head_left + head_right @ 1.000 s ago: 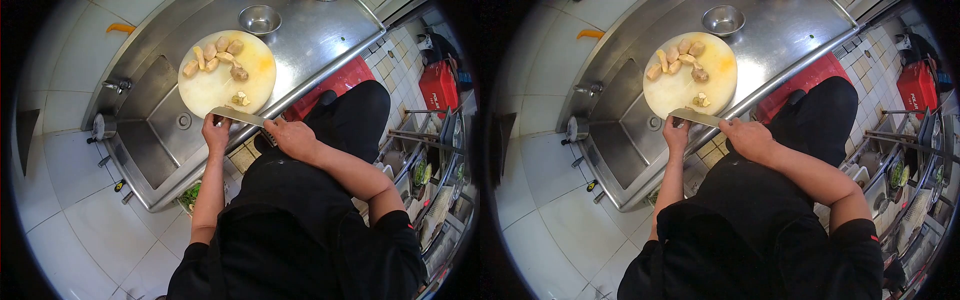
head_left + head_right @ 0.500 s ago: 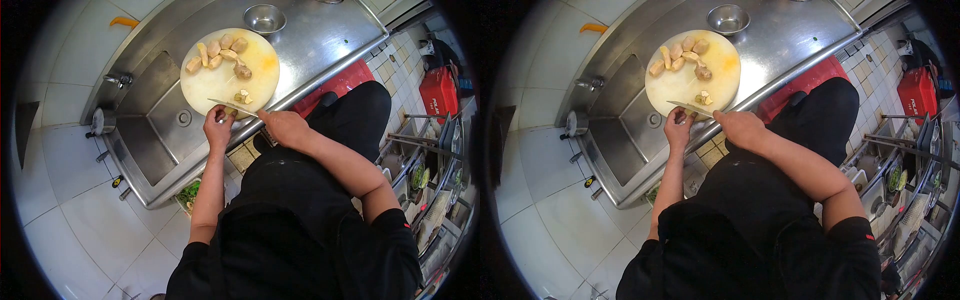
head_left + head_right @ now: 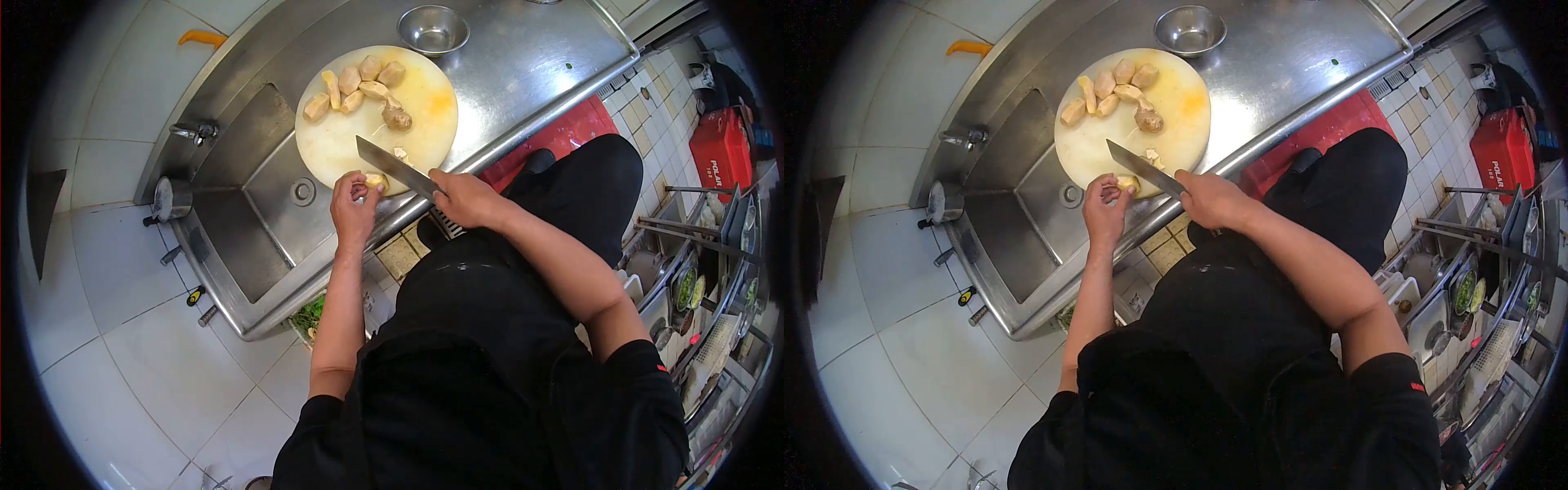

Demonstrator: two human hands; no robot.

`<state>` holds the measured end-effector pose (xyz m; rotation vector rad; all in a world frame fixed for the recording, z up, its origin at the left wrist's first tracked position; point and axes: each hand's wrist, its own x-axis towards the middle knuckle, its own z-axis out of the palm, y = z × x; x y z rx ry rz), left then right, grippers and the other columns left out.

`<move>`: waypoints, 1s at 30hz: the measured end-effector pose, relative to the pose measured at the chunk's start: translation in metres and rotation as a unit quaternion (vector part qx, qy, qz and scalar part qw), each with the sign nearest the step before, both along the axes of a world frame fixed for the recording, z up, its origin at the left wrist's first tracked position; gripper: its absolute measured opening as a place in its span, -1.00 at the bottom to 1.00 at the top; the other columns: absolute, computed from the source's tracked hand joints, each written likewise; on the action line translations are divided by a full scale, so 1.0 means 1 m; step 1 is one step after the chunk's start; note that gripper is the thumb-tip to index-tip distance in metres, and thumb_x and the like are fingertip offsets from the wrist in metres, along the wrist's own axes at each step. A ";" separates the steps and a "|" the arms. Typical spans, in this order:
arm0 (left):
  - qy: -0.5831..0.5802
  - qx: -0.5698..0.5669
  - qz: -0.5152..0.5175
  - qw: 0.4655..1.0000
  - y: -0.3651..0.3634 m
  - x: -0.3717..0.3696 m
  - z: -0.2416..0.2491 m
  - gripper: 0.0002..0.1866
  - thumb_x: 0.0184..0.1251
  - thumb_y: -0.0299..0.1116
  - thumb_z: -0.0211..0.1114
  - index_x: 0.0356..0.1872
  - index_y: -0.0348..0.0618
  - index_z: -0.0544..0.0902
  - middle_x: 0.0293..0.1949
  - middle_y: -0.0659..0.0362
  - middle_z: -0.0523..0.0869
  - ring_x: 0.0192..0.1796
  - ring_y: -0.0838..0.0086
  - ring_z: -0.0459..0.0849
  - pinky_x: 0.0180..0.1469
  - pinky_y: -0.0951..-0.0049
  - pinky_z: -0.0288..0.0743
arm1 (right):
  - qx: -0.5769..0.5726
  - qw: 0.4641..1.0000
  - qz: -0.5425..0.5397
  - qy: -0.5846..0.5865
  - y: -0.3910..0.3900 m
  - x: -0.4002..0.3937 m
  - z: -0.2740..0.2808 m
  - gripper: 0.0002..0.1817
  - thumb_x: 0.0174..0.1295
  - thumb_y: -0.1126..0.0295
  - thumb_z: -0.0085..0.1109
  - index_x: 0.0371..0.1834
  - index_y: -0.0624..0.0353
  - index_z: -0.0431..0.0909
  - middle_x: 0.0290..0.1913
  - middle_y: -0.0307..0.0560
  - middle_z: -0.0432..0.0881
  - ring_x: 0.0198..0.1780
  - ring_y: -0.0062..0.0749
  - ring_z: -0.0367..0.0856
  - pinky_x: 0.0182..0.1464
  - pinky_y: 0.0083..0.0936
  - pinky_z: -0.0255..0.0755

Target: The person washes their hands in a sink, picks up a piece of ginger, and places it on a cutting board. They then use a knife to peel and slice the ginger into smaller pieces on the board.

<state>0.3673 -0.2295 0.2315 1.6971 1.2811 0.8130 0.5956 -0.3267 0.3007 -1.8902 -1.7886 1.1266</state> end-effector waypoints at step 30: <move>0.124 0.062 -0.006 0.990 -0.009 0.013 0.012 -0.68 0.22 -0.46 0.54 -0.04 -0.22 0.66 -0.19 0.06 0.59 -0.24 0.29 0.64 -0.12 0.28 0.59 | -0.013 0.995 0.039 -0.088 -0.022 -0.007 0.025 -0.72 0.37 0.43 -0.01 0.11 0.25 0.42 -0.21 0.26 0.73 -0.14 0.21 0.75 -0.08 0.12 0.58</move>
